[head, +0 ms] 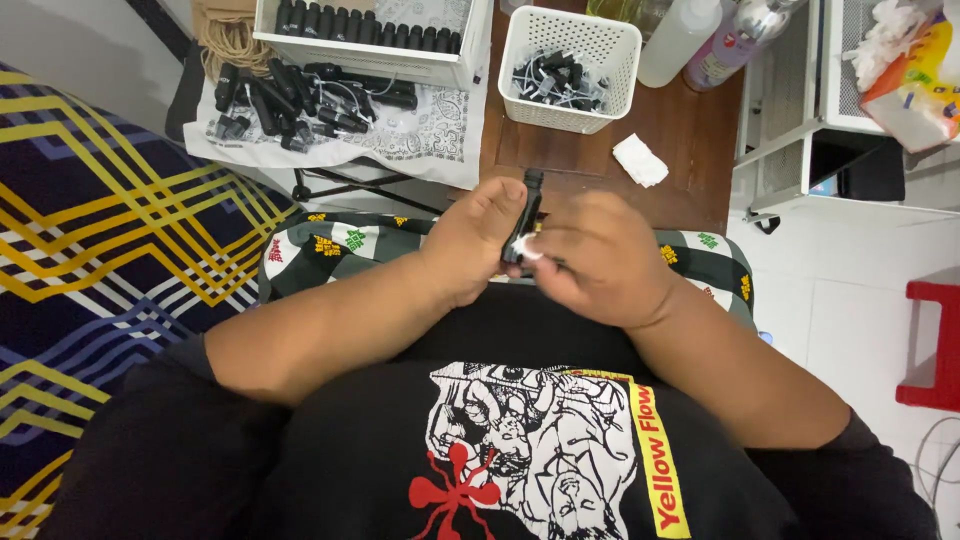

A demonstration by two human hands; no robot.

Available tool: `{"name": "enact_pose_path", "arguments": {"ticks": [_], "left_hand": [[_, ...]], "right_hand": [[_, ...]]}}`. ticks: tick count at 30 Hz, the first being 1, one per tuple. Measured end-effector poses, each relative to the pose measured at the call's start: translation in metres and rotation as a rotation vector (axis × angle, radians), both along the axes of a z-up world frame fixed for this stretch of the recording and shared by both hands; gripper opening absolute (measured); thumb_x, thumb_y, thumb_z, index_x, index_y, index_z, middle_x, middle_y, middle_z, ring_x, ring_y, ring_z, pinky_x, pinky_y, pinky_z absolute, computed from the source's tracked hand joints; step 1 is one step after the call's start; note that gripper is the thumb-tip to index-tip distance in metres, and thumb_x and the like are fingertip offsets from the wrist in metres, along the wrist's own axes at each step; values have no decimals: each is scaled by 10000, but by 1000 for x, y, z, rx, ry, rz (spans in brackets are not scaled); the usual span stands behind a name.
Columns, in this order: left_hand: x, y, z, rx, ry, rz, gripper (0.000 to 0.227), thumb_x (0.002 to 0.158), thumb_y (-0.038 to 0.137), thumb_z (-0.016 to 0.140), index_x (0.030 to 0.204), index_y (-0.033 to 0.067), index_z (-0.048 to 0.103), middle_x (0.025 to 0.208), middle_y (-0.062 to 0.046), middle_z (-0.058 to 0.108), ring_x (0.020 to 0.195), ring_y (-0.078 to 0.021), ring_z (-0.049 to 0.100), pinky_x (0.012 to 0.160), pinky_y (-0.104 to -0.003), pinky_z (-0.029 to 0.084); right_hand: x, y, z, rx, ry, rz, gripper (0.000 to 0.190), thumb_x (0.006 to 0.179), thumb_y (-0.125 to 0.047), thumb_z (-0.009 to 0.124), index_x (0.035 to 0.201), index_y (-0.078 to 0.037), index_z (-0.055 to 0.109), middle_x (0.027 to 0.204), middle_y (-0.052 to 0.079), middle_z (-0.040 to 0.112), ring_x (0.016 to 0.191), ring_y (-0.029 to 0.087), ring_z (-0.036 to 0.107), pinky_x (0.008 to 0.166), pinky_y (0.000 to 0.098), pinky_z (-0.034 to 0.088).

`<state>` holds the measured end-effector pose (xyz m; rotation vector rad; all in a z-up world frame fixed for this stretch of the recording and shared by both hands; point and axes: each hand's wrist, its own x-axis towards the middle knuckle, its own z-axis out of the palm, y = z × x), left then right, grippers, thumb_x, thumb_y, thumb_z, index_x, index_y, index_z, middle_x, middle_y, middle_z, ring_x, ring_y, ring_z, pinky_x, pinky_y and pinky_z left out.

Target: Assemble perfume sample tubes by inserting wicks and placing them in a basket

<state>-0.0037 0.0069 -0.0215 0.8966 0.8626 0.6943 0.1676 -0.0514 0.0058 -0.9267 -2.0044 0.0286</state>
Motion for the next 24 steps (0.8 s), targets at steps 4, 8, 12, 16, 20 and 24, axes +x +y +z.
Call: {"name": "enact_pose_path", "arguments": {"ticks": [4, 8, 12, 16, 20, 24], "left_hand": [[1, 0, 14, -42, -50, -33, 395, 972, 495, 612, 1003, 101, 611, 671, -153, 611, 536, -275, 709, 377, -253, 595], [2, 5, -8, -46, -29, -8, 299, 1031, 349, 567, 1005, 59, 635, 654, -132, 631, 540, -242, 716, 415, -267, 613], [4, 5, -3, -50, 7, -24, 295, 1062, 305, 534, 1060, 41, 664, 655, -146, 646, 525, -241, 701, 407, -280, 609], [2, 0, 9, -39, 46, -25, 306, 1051, 285, 544, 1127, 20, 678, 644, -164, 648, 509, -243, 702, 405, -283, 611], [6, 2, 11, -64, 46, 13, 331, 1055, 317, 511, 1167, 44, 659, 659, -133, 591, 507, -220, 684, 393, -269, 609], [5, 6, 10, -110, 43, -50, 338, 1037, 382, 548, 1089, 64, 652, 664, -147, 614, 548, -251, 709, 396, -295, 627]], "right_hand": [[9, 8, -2, -54, -82, -95, 114, 903, -157, 722, 884, -45, 726, 805, 156, 668, 742, 395, 656, 707, 486, 542], [5, 8, 1, -6, 37, -51, 111, 928, -146, 703, 986, -60, 741, 876, 134, 671, 781, 353, 649, 760, 452, 544], [0, 11, -6, 8, 14, 3, 122, 941, -173, 666, 974, -74, 728, 830, 126, 673, 751, 366, 661, 744, 478, 545], [17, 14, -17, 26, -5, -187, 118, 921, -125, 715, 1017, -59, 740, 896, 91, 679, 803, 337, 670, 778, 448, 550], [2, 8, -1, -16, -59, -38, 103, 898, -183, 728, 938, -88, 727, 900, 109, 691, 826, 338, 670, 773, 472, 541], [24, 18, -16, -14, -93, -184, 131, 893, -120, 726, 1015, -78, 742, 877, 99, 662, 800, 322, 669, 753, 438, 547]]}}
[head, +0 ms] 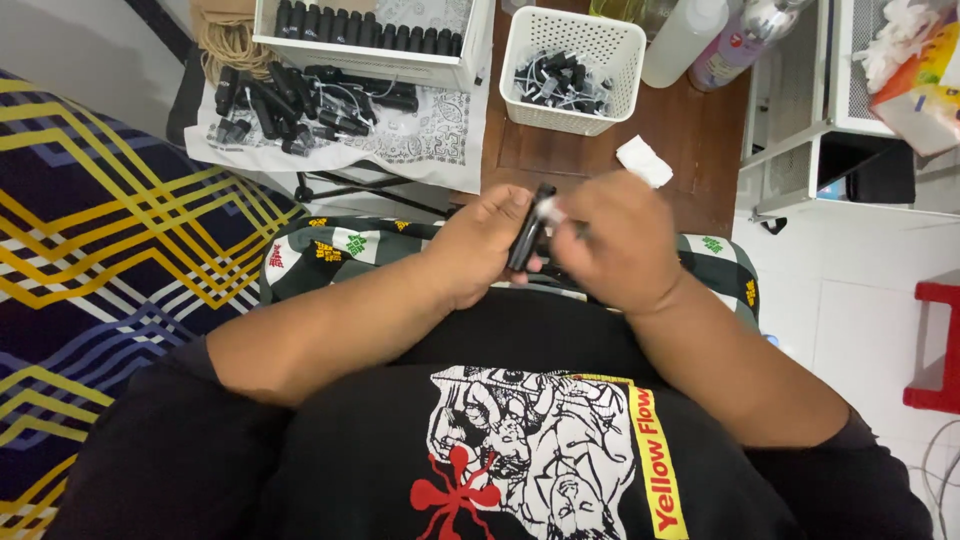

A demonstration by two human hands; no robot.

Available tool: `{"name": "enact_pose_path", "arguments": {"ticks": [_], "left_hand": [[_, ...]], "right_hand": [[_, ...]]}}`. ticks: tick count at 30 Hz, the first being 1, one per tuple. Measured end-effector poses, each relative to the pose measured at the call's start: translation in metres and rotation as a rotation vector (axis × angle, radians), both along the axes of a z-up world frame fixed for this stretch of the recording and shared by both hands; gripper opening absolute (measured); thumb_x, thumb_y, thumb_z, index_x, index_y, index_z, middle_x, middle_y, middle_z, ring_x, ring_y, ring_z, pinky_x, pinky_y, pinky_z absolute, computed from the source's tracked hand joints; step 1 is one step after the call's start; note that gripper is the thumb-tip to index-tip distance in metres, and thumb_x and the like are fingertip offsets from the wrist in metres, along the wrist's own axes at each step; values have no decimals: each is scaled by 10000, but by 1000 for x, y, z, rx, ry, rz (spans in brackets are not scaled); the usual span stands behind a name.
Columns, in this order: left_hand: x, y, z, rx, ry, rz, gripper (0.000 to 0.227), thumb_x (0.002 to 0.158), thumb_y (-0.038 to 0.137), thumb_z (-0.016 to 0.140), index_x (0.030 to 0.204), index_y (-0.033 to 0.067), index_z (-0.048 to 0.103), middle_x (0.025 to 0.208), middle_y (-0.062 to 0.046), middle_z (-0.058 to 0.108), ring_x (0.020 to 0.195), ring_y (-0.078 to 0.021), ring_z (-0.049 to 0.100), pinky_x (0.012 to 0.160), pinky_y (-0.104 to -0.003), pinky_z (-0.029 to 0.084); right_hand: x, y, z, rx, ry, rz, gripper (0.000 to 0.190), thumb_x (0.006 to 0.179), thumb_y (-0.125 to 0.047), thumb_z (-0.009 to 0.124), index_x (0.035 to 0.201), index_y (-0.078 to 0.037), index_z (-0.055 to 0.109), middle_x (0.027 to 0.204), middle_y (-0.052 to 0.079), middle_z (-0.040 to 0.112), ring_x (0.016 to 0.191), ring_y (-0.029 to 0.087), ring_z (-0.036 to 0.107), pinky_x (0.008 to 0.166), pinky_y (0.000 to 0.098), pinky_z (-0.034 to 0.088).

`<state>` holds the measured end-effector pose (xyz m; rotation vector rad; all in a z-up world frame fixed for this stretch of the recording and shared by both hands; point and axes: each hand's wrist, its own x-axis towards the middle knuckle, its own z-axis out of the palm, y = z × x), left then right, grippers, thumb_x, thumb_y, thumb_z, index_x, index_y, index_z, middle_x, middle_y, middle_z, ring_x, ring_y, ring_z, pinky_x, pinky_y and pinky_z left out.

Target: Assemble perfume sample tubes by inserting wicks and placing them in a basket

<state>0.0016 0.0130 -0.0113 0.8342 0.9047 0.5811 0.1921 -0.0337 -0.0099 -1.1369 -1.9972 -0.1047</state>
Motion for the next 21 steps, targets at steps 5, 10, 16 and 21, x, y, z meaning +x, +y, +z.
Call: {"name": "enact_pose_path", "arguments": {"ticks": [5, 10, 16, 21], "left_hand": [[2, 8, -17, -61, 63, -70, 348, 1020, 447, 562, 1057, 109, 636, 691, -110, 623, 593, -217, 715, 423, -288, 636], [0, 23, -21, -138, 43, -33, 369, 999, 475, 598, 1058, 111, 625, 712, -105, 609, 606, -227, 716, 438, -295, 639], [-27, 68, 6, -76, 80, 102, 386, 1013, 494, 524, 1049, 117, 600, 778, -59, 595, 688, -163, 687, 529, -251, 646], [-41, 120, 21, -123, 140, 438, 303, 1025, 381, 468, 1063, 112, 602, 856, -44, 577, 665, -142, 590, 497, -250, 589]], "right_hand": [[-2, 3, -1, -50, 6, 97, 121, 941, -147, 672, 1015, -64, 719, 906, 119, 647, 822, 347, 656, 761, 470, 538], [27, 13, -27, -133, 60, 85, 90, 899, -138, 739, 969, -82, 725, 898, 130, 666, 849, 365, 668, 772, 474, 547], [130, 23, -147, -365, 311, -528, 130, 962, -166, 814, 1064, -98, 772, 937, 135, 707, 924, 343, 703, 820, 445, 561], [190, 32, -220, -680, 914, -1043, 154, 896, -353, 755, 984, -230, 727, 806, -18, 681, 839, 148, 677, 780, 335, 535]]}}
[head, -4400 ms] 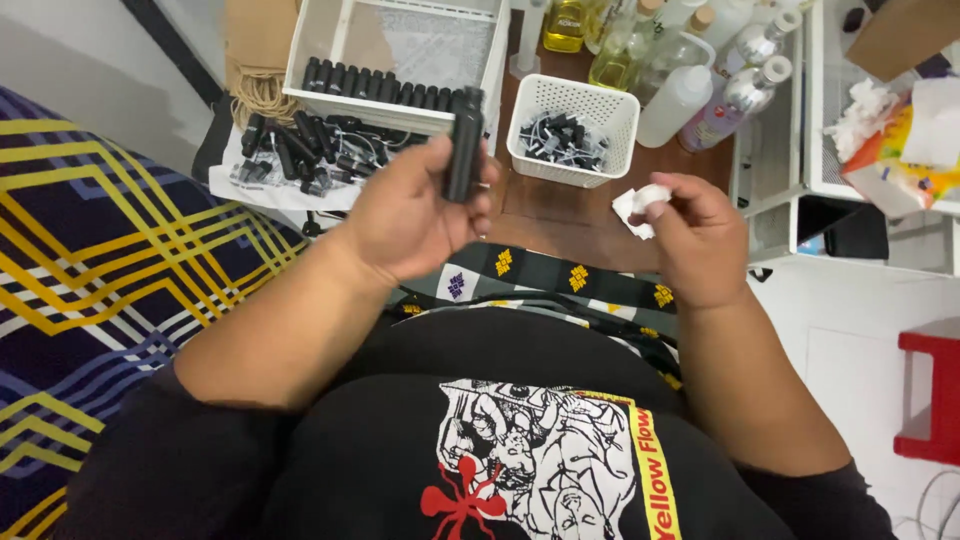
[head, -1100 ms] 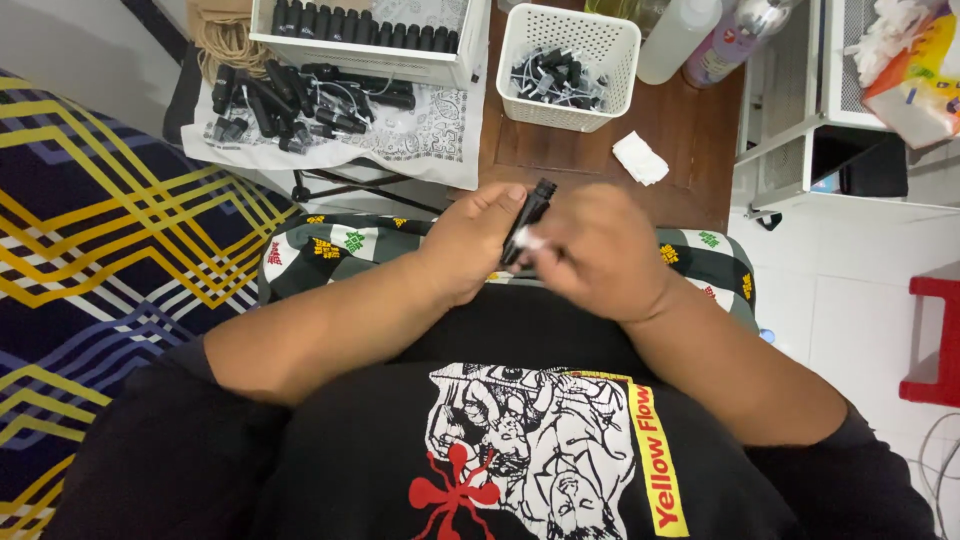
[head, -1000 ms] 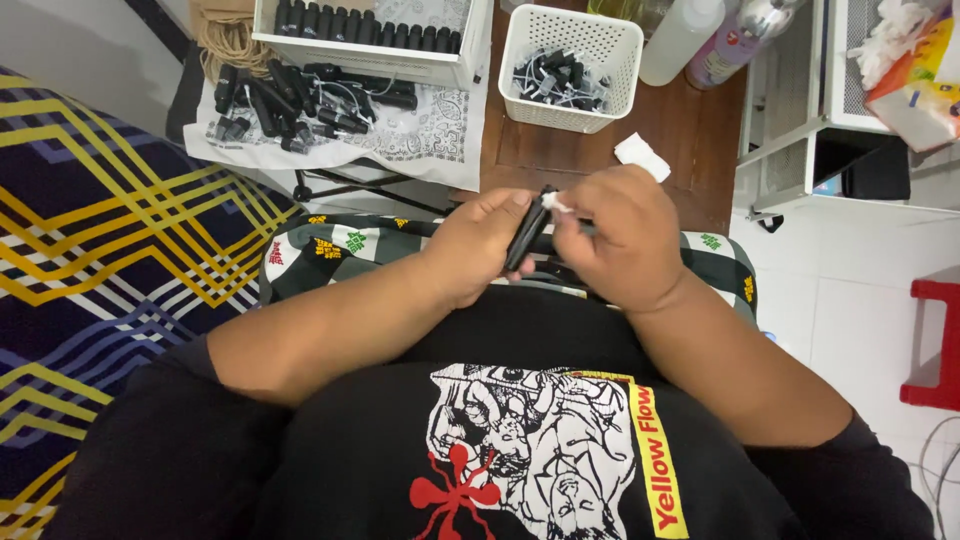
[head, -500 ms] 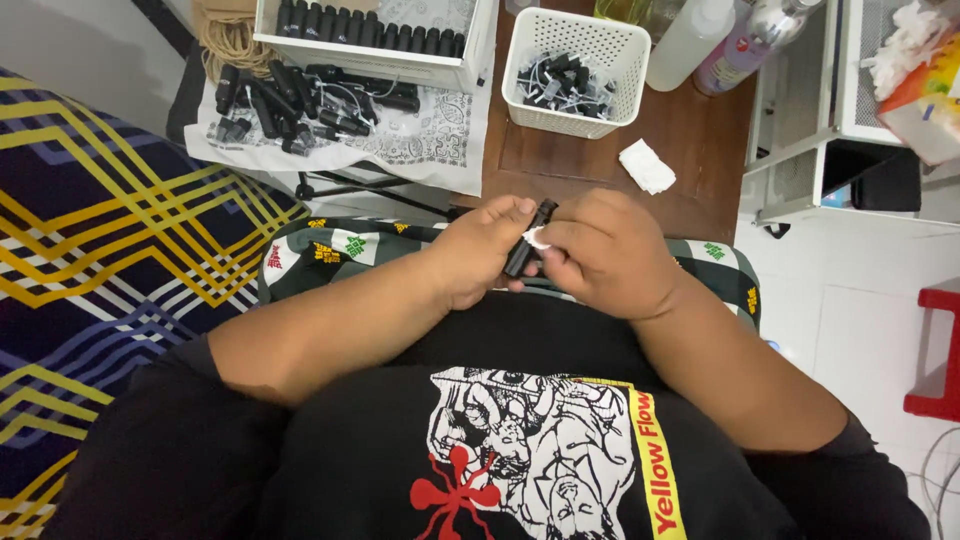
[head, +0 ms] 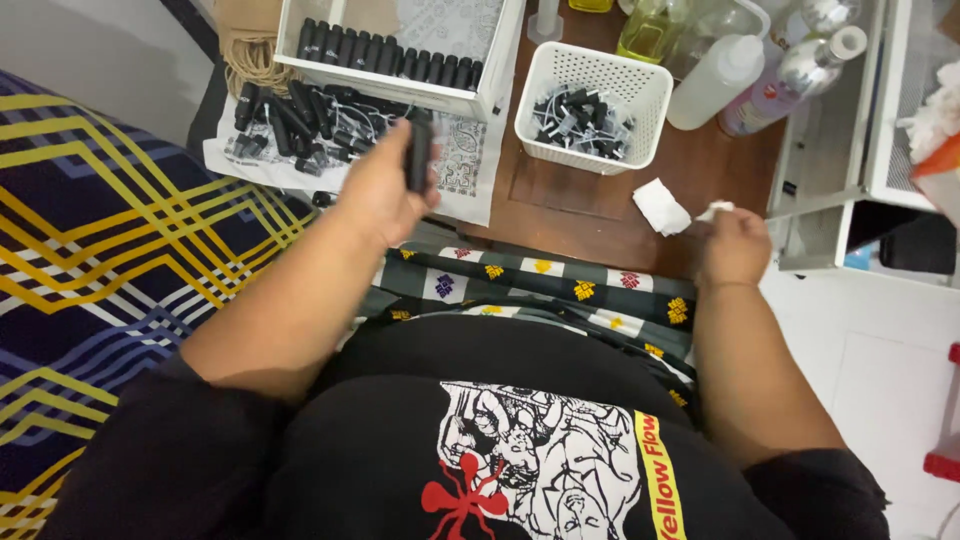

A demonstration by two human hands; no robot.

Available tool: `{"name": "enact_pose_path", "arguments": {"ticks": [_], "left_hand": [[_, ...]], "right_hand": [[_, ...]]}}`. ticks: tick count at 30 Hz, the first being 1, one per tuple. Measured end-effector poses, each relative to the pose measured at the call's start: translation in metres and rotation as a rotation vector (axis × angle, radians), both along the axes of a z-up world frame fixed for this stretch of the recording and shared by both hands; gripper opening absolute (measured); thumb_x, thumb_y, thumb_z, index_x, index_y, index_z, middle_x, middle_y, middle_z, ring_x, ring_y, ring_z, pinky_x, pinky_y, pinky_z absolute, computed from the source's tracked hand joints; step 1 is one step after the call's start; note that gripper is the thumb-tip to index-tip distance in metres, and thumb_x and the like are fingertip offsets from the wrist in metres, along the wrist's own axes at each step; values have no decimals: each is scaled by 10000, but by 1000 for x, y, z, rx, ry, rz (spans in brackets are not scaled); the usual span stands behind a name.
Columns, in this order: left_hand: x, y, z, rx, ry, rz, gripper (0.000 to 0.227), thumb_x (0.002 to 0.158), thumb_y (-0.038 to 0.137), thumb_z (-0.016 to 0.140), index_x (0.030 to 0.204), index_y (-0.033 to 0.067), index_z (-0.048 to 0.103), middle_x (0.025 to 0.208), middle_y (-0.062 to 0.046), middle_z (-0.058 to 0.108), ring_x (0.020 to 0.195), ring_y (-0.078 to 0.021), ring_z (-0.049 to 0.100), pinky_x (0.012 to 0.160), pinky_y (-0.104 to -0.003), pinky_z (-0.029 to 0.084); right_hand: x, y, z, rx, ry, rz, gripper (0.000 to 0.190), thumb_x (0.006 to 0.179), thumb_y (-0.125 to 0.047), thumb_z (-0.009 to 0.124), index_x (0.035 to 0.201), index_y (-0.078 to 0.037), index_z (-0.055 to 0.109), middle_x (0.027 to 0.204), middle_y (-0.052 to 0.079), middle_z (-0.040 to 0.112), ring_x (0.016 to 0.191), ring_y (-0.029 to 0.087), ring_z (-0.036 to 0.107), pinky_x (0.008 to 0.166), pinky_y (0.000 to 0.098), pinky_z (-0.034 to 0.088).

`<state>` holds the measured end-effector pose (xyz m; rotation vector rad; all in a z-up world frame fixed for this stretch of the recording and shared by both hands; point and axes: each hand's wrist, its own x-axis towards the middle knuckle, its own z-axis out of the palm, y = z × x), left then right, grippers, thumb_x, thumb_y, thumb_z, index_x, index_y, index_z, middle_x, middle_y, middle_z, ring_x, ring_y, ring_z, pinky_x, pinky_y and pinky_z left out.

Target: Assemble perfume sample tubes by inserting wicks and placing them in a basket

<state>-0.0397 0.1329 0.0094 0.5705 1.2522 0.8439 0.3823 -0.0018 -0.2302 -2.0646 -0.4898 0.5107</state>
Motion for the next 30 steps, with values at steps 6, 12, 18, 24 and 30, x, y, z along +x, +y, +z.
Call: {"name": "enact_pose_path", "arguments": {"ticks": [6, 12, 18, 24, 30], "left_hand": [[-37, 93, -91, 68, 107, 212, 209, 867, 237, 620, 987, 68, 591, 792, -84, 534, 666, -228, 648, 518, -348, 618], [-32, 143, -72, 360, 880, -217, 115, 992, 258, 587, 925, 206, 509, 837, 62, 429, 780, -134, 409, 757, -305, 372], [-28, 210, -115, 335, 1159, -401, 106, 1014, 285, 626, 1039, 186, 604, 933, -30, 652, 861, -259, 634, 754, -421, 492], [-9, 225, -114, 211, 1326, -636, 444, 1001, 237, 594, 1406, 65, 531, 1201, -162, 631, 1004, -387, 631, 770, -514, 542], [-8, 240, -132, 81, 1398, -688, 553, 933, 186, 643, 1469, 113, 530, 1362, -115, 623, 1142, -387, 627, 861, -503, 554]], "right_hand": [[22, 30, -43, -133, 113, -135, 167, 852, -410, 759, 982, -310, 725, 800, -75, 705, 834, 133, 709, 739, 300, 551], [-15, 46, 28, -123, 385, -249, 162, 825, -311, 680, 966, -233, 699, 810, -84, 642, 735, 68, 551, 657, 257, 443], [-4, 47, 15, -96, 465, -264, 101, 871, -315, 686, 933, -242, 654, 817, -97, 655, 723, 44, 573, 599, 234, 416], [-2, 44, 5, -92, 405, -198, 92, 872, -276, 686, 932, -208, 674, 880, -82, 688, 797, 70, 587, 757, 226, 497], [-9, 50, 30, -206, 386, -201, 118, 859, -307, 660, 943, -227, 680, 872, -102, 666, 793, 67, 569, 728, 234, 480]]}}
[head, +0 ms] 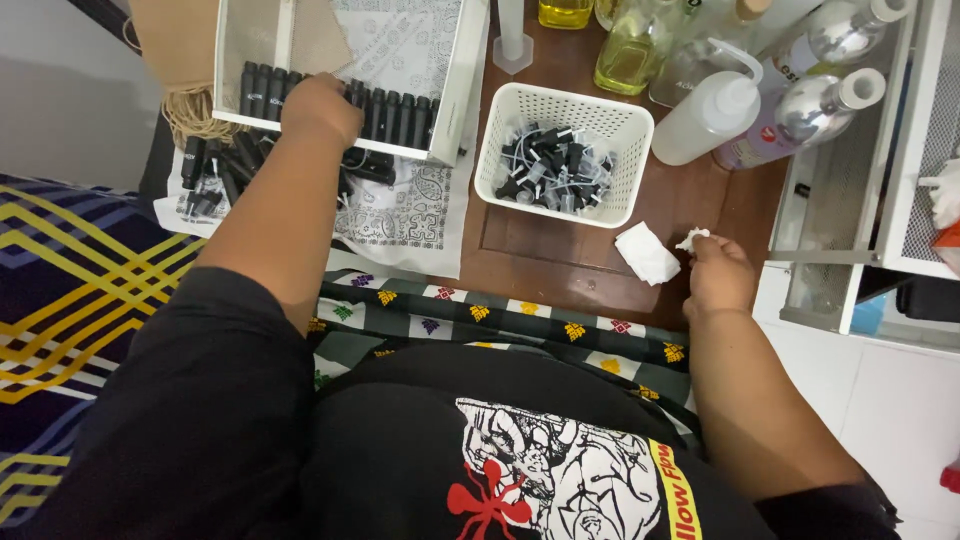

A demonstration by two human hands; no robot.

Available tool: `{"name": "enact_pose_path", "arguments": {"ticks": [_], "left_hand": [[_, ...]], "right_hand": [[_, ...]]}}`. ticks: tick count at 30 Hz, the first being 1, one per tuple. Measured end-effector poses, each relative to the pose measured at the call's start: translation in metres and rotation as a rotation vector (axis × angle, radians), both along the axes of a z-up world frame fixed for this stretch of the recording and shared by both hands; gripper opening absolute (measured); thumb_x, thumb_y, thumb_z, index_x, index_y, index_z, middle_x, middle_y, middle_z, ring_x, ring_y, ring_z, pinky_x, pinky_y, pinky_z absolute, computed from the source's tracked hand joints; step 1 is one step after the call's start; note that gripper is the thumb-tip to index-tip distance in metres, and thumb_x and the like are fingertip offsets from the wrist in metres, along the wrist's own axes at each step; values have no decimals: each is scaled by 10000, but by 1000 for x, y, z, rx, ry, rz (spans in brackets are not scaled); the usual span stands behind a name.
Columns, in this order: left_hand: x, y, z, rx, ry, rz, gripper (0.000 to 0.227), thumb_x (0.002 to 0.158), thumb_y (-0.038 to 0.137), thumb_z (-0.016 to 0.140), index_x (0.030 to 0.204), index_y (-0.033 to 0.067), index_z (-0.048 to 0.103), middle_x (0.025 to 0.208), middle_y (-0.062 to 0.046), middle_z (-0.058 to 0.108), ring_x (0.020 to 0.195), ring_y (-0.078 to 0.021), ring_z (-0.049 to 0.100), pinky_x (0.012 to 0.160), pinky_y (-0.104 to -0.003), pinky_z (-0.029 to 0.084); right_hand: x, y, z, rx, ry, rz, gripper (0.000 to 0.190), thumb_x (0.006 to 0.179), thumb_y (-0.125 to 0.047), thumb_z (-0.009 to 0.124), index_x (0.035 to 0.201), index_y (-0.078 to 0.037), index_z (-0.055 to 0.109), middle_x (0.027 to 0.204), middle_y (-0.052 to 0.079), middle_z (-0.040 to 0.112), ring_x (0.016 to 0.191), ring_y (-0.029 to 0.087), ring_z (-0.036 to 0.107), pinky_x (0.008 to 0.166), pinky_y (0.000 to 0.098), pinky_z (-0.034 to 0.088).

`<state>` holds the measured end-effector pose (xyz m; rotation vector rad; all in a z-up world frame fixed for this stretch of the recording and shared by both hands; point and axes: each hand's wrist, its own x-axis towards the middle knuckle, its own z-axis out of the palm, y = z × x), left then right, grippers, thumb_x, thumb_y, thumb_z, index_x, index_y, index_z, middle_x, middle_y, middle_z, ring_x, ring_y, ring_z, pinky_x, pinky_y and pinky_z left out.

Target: Assemble perfume sample tubes by inserting wicks and placing them in a basket

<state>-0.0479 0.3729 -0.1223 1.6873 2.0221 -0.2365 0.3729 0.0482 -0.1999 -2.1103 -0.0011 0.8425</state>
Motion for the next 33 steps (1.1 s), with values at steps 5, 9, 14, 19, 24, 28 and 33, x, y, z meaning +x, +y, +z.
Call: {"name": "enact_pose_path", "arguments": {"ticks": [5, 9, 14, 19, 24, 28, 33], "left_hand": [[2, 5, -3, -28, 49, 4, 541, 929, 212, 681, 1434, 83, 537, 1327, -129, 622, 1120, -387, 628, 829, -494, 560], [-3, 6, -13, 31, 91, -48, 216, 875, 166, 685, 822, 111, 482, 757, -72, 543, 677, -286, 558, 524, -441, 451], [-22, 0, -24, 225, -79, -51, 142, 985, 223, 595, 917, 111, 541, 824, -82, 553, 730, -289, 551, 604, -460, 434], [-85, 4, -57, 589, -328, -12, 219, 987, 206, 513, 1036, 238, 724, 1057, -93, 727, 977, -363, 671, 847, -486, 494], [-139, -50, -17, 684, -479, 81, 200, 982, 256, 568, 965, 207, 760, 942, 47, 787, 963, -192, 708, 859, -403, 509], [-181, -86, -26, 696, -246, 299, 618, 1002, 589, 762, 616, 178, 509, 637, 35, 533, 661, -139, 515, 621, -446, 388], [-252, -97, -99, 118, 788, -490, 976, 361, 664, 969, 1122, 100, 730, 1139, -81, 692, 1052, -244, 708, 934, -348, 507]], "right_hand": [[1, 1, -2, -1, -10, 12, 141, 841, -301, 654, 958, -226, 677, 855, -104, 649, 765, 63, 549, 696, 243, 457], [-1, 1, 2, 1, 19, 14, 170, 840, -298, 642, 988, -221, 674, 865, -102, 630, 780, 67, 527, 708, 236, 444], [7, -1, -12, 9, -3, 23, 112, 864, -314, 665, 941, -232, 668, 809, -99, 617, 713, 63, 509, 649, 246, 432], [7, -2, -7, -19, 1, 65, 137, 850, -349, 656, 948, -254, 662, 865, -110, 636, 807, 72, 559, 705, 254, 465], [4, 1, 0, -25, 39, 38, 142, 846, -338, 669, 965, -260, 671, 788, -93, 625, 664, 69, 495, 560, 297, 377], [33, -1, -61, 130, -6, 70, 125, 824, -316, 744, 917, -245, 701, 724, -62, 638, 593, 57, 529, 509, 265, 357], [20, -1, -33, 47, -32, 33, 90, 855, -311, 690, 927, -260, 668, 728, -65, 616, 540, 63, 453, 476, 262, 311]]}}
